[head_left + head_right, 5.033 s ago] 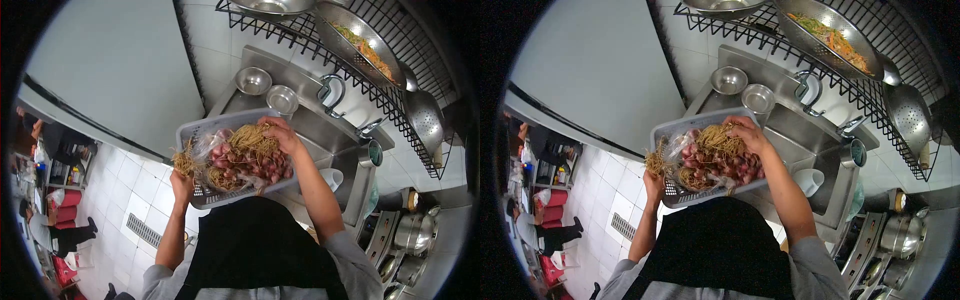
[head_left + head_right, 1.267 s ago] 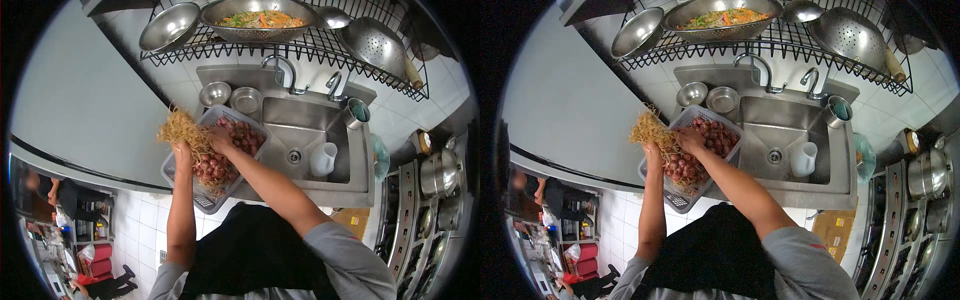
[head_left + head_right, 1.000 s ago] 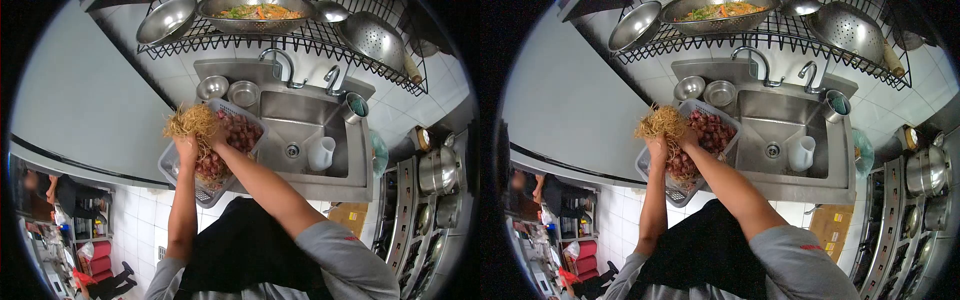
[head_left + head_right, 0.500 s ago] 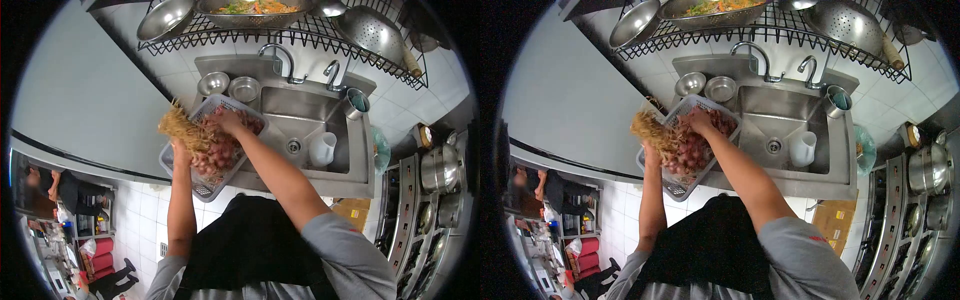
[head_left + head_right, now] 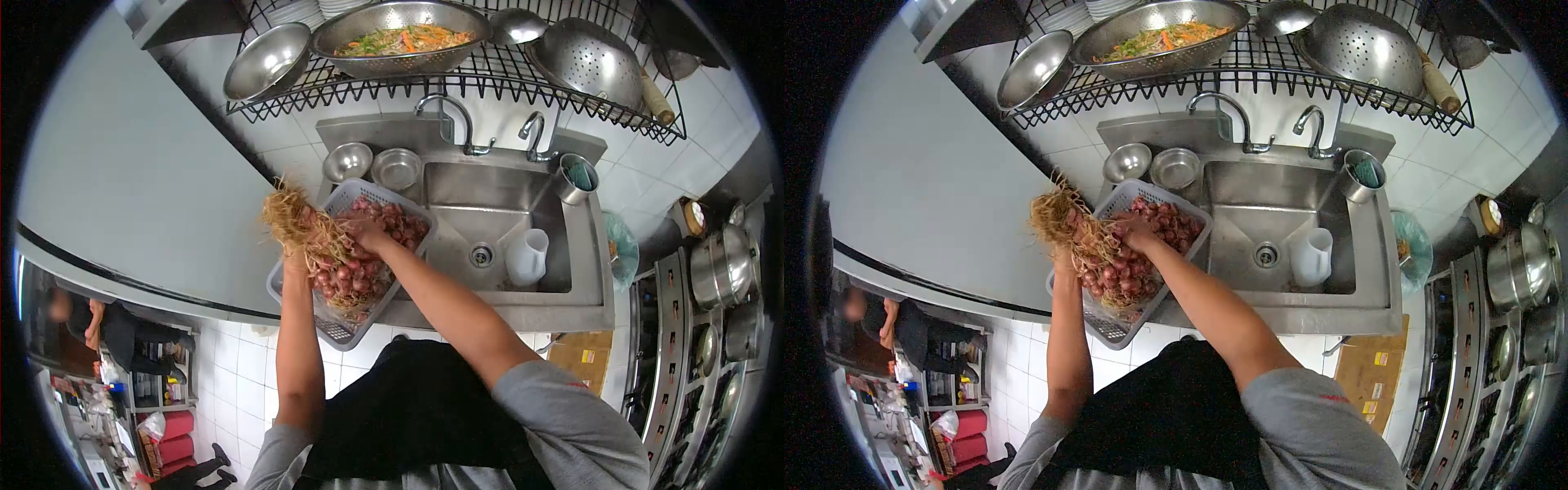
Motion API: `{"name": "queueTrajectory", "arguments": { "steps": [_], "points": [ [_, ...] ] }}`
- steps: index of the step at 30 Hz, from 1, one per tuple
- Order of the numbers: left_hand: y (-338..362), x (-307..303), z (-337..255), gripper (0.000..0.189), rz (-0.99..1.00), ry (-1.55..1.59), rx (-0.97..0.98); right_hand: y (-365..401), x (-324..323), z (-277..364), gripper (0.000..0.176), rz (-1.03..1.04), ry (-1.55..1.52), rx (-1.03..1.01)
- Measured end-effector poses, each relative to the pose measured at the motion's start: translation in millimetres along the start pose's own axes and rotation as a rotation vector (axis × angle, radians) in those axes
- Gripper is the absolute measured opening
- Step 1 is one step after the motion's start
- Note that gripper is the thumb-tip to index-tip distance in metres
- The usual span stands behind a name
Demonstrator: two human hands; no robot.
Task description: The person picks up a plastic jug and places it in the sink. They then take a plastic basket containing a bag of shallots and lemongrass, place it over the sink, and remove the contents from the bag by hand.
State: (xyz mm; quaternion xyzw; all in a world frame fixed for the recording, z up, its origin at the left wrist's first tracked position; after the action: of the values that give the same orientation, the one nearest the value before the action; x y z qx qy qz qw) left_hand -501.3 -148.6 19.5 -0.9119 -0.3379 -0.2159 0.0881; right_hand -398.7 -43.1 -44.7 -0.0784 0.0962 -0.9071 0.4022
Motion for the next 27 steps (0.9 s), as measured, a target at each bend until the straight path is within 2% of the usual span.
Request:
{"name": "queueTrajectory", "arguments": {
  "steps": [1,2,4,5,7,8,9,10,11,13,14,15,17,18,20,21,22,23,24,25,26,27],
  "points": [
    [-3,-2,3,0.028,-0.023,-0.065,0.04,-1,-6,10,0.03,-0.089,0.18,0.012],
    [-4,-4,7,0.03,-0.04,-0.127,0.084,-1,-9,21,0.03,-0.091,0.181,0.014],
    [1,1,12,0.034,-0.065,-0.217,0.164,3,-25,52,0.024,-0.207,0.649,0.283],
    [5,5,12,0.034,-0.066,-0.219,0.163,-3,-22,31,0.024,-0.207,0.647,0.284],
    [17,29,-2,0.037,-0.033,-0.483,0.348,-22,-31,-13,0.044,-0.489,0.488,-0.037],
    [13,22,9,0.037,-0.109,-0.415,0.223,-24,-39,-10,0.044,-0.493,0.491,-0.033],
    [19,27,10,0.037,-0.11,-0.417,0.22,-23,-51,-9,0.045,-0.518,0.624,0.104],
    [32,35,-2,0.036,-0.124,-0.418,0.316,-20,-59,-6,0.046,-0.536,0.747,0.243],
    [42,39,-20,0.036,-0.141,-0.418,0.414,-21,-63,3,0.046,-0.528,0.739,0.244],
    [45,34,-30,0.034,-0.183,-0.488,0.411,-23,-69,-5,0.049,-0.267,0.562,0.312],
    [39,19,-20,0.037,-0.164,-0.328,0.267,-28,-70,5,0.049,-0.375,0.796,0.219],
    [35,8,-9,0.041,-0.146,-0.171,0.129,-29,-68,10,0.049,-0.365,0.798,0.215],
    [34,-5,-5,0.04,-0.188,-0.101,0.148,-27,-53,26,0.047,-0.212,0.647,0.188],
    [32,-11,-2,0.04,-0.25,-0.005,0.094,-24,-48,38,0.047,-0.209,0.648,0.182],
    [39,-5,-4,0.038,-0.314,0.223,-0.023,-7,-38,58,0.046,-0.209,0.363,0.117],
    [33,-8,-1,0.038,-0.308,0.226,-0.025,1,-35,57,0.046,-0.215,0.367,0.116],
    [26,-5,-1,0.039,-0.166,0.307,-0.048,8,-21,60,0.044,-0.133,0.208,0.018],
    [23,-7,1,0.041,-0.139,0.282,-0.03,15,-9,66,0.044,-0.05,0.048,-0.082],
    [21,-4,0,0.043,-0.112,0.257,-0.012,20,-3,70,0.044,-0.055,0.049,-0.086],
    [18,-1,1,0.043,-0.107,0.255,-0.011,26,-1,78,0.042,-0.144,0.167,-0.097],
    [16,-5,2,0.038,-0.193,0.193,0.011,29,-2,87,0.042,-0.234,0.286,-0.105],
    [14,-8,3,0.034,-0.277,0.132,0.032,29,-1,90,0.042,-0.24,0.288,-0.105]
  ]
}}
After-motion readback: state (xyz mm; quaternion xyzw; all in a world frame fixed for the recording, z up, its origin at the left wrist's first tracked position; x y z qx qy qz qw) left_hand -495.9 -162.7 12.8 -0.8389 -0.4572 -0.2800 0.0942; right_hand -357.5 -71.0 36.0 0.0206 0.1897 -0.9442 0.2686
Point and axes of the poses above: each hand's wrist, its own y-axis away from the middle knuckle, its own x-axis out of the palm, z = x × y, the point moved 7 cm from there along -y, towards the middle knuckle, and after that the axes turned 8 degrees about -z, right-handed, at the moved point
